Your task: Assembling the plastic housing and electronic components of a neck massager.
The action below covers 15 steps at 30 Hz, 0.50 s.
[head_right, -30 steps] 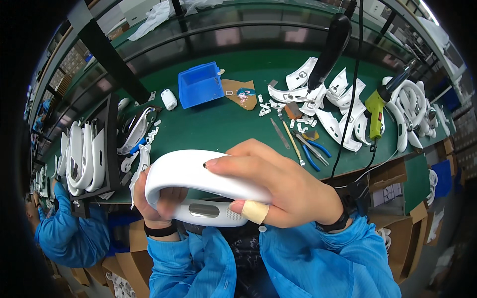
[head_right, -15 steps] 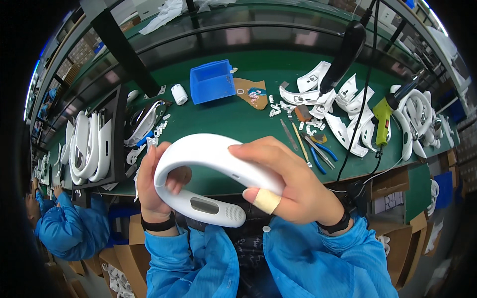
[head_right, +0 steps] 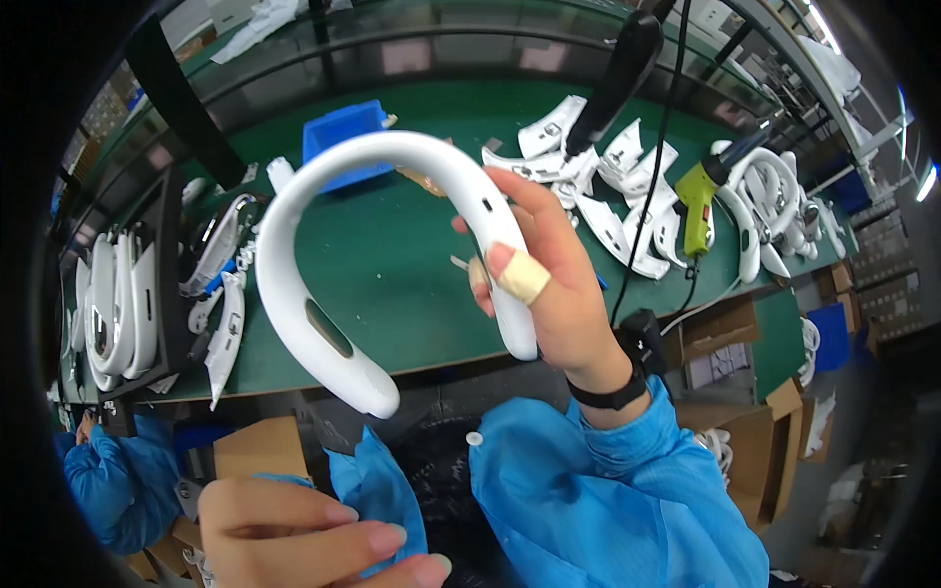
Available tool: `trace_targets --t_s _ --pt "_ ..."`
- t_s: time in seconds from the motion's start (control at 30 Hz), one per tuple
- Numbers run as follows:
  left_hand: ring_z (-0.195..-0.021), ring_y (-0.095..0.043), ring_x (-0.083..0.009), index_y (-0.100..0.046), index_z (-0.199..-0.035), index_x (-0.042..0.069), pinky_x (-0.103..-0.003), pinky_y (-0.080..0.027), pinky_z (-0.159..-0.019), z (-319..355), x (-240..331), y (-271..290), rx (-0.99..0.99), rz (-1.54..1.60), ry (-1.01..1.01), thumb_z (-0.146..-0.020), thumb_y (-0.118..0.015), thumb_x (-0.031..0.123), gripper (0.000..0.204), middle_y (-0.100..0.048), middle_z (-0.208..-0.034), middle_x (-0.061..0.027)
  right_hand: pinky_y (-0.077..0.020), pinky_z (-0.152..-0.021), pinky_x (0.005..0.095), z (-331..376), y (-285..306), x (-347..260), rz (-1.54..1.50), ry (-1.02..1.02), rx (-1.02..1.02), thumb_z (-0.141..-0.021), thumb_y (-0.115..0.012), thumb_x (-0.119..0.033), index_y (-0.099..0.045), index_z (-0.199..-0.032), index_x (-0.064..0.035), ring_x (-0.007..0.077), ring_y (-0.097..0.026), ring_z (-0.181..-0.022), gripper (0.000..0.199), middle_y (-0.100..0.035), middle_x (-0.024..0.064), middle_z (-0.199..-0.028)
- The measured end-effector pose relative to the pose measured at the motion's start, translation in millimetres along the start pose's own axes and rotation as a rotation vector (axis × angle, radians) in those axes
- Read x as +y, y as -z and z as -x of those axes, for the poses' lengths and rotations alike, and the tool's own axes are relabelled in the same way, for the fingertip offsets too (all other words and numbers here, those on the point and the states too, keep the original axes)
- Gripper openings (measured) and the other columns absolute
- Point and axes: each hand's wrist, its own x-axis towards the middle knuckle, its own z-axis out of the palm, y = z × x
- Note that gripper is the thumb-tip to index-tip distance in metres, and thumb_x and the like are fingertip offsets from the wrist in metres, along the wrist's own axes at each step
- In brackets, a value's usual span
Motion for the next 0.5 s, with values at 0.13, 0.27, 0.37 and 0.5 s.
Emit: trace_targets --t_s 0.13,0.27,0.37,0.5 --pt "-0.079 -0.058 -0.0081 -0.074 -0.082 0.03 -0.022 -0.044 -0.062 -8.5 4.8 20.5 -0.189 -0.016 0.039 -0.08 -0.071 0.029 0.004 -0.068 -0.081 0.012 -0.0511 -0.066 0.0283 -2.8 -6.4 3.7 -0.082 -0.033 0.033 -0.1 -0.057 -0.016 -0.034 -0.154 -0.0104 0.0136 -0.058 -0.078 0.058 -0.056 0.0168 -0.126" --pt "-0.072 -0.055 -0.0094 -0.076 -0.087 0.029 -0.023 -0.043 -0.06 -21.8 63.7 -27.1 0.246 -0.206 0.661 -0.08 -0.073 0.032 0.008 -0.062 -0.079 0.0098 -0.053 -0.064 0.0274 2.2 2.6 4.6 -0.087 0.017 0.101 -0.101 -0.056 -0.015 -0.035 -0.153 -0.0113 0.0131 -0.06 -0.077 0.057 -0.057 0.0161 -0.125" --pt "-0.07 -0.054 -0.0113 -0.076 -0.094 0.023 -0.026 -0.043 -0.056 11.9 19.8 25.0 -0.151 -0.234 0.118 -0.087 -0.073 0.033 0.013 -0.061 -0.081 0.0019 -0.0525 -0.063 0.0274 1.4 -1.4 7.8 -0.132 -0.047 0.123 -0.102 -0.055 -0.014 -0.035 -0.153 -0.0116 0.013 -0.06 -0.078 0.056 -0.057 0.0142 -0.124" --pt "-0.07 -0.055 -0.0125 -0.076 -0.098 0.02 -0.027 -0.042 -0.053 10.8 21.8 39.7 -0.281 -0.091 0.087 -0.092 -0.069 0.038 0.02 -0.062 -0.083 -0.003 -0.0538 -0.063 0.0304 1.1 -1.1 14.7 -0.089 -0.047 0.073 -0.102 -0.055 -0.019 -0.031 -0.156 -0.0135 0.0173 -0.061 -0.079 0.06 -0.057 0.0199 -0.129"
